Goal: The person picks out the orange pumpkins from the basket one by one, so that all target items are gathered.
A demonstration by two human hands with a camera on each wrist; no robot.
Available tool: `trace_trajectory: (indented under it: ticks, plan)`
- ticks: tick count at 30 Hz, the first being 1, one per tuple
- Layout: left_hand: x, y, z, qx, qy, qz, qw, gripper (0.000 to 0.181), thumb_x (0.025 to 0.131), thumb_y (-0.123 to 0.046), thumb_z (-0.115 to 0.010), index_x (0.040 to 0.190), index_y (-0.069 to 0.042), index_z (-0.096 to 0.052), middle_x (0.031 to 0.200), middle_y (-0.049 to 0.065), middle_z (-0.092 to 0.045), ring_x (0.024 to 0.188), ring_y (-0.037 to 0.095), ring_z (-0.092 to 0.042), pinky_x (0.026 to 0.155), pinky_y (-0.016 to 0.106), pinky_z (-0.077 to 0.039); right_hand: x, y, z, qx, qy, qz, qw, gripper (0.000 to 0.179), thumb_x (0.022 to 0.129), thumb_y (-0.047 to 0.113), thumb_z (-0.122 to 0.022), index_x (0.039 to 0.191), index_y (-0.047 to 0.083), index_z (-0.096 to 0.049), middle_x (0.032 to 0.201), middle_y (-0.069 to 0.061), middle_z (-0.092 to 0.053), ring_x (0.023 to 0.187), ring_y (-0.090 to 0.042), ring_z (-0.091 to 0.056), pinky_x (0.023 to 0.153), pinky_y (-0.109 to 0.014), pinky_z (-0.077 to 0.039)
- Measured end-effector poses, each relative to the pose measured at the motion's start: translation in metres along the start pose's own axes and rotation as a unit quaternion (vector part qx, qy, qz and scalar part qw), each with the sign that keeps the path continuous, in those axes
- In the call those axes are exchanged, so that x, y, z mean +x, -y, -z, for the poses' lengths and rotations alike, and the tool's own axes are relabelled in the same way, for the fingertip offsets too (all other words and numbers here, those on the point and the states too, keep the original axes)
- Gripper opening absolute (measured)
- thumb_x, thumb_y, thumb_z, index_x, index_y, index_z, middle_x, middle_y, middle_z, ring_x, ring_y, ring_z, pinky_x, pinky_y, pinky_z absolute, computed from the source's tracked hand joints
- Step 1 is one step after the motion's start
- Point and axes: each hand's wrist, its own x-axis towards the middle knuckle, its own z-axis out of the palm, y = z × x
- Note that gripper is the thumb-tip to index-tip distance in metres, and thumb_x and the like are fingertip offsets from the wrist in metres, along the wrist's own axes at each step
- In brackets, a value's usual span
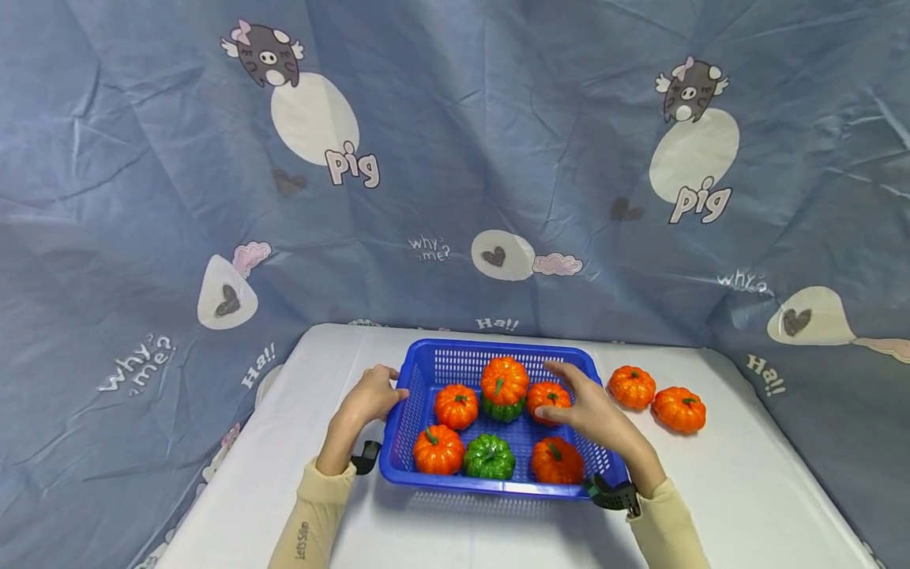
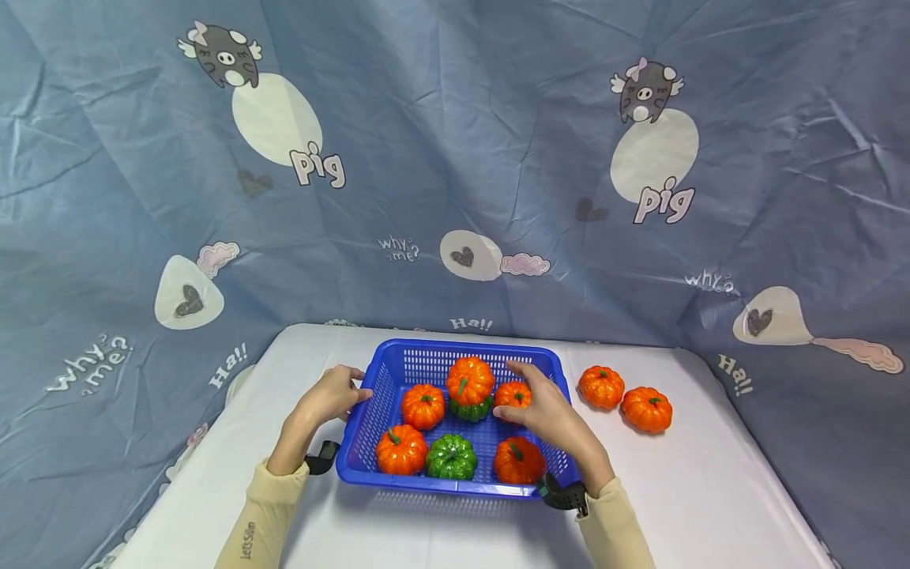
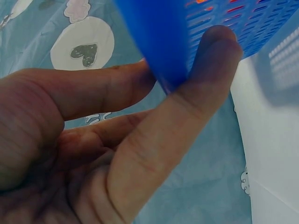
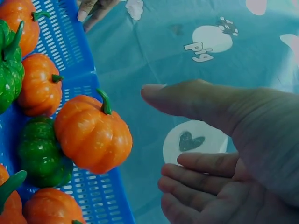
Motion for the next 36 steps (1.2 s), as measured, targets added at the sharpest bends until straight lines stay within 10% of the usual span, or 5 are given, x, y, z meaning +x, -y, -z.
trace_trajectory:
  ticks: [36]
  plan:
    - [0.001,0.0,0.0,0.0,-0.001,-0.004,1.0,0.043,0.09,-0.006,-0.064,0.125,0.016,-0.053,0.083,0.022,-0.066,0.055,0.019,-0.066,0.053,0.033,-0.058,0.063,-0.004,-0.025,-0.024,0.127,0.036,0.9909,0.086,0.079,0.014,-0.079,0.149,0.002,-0.029,0.149,-0.021,-0.035,0.134,-0.038,-0.04,0.112,-0.055,-0.032]
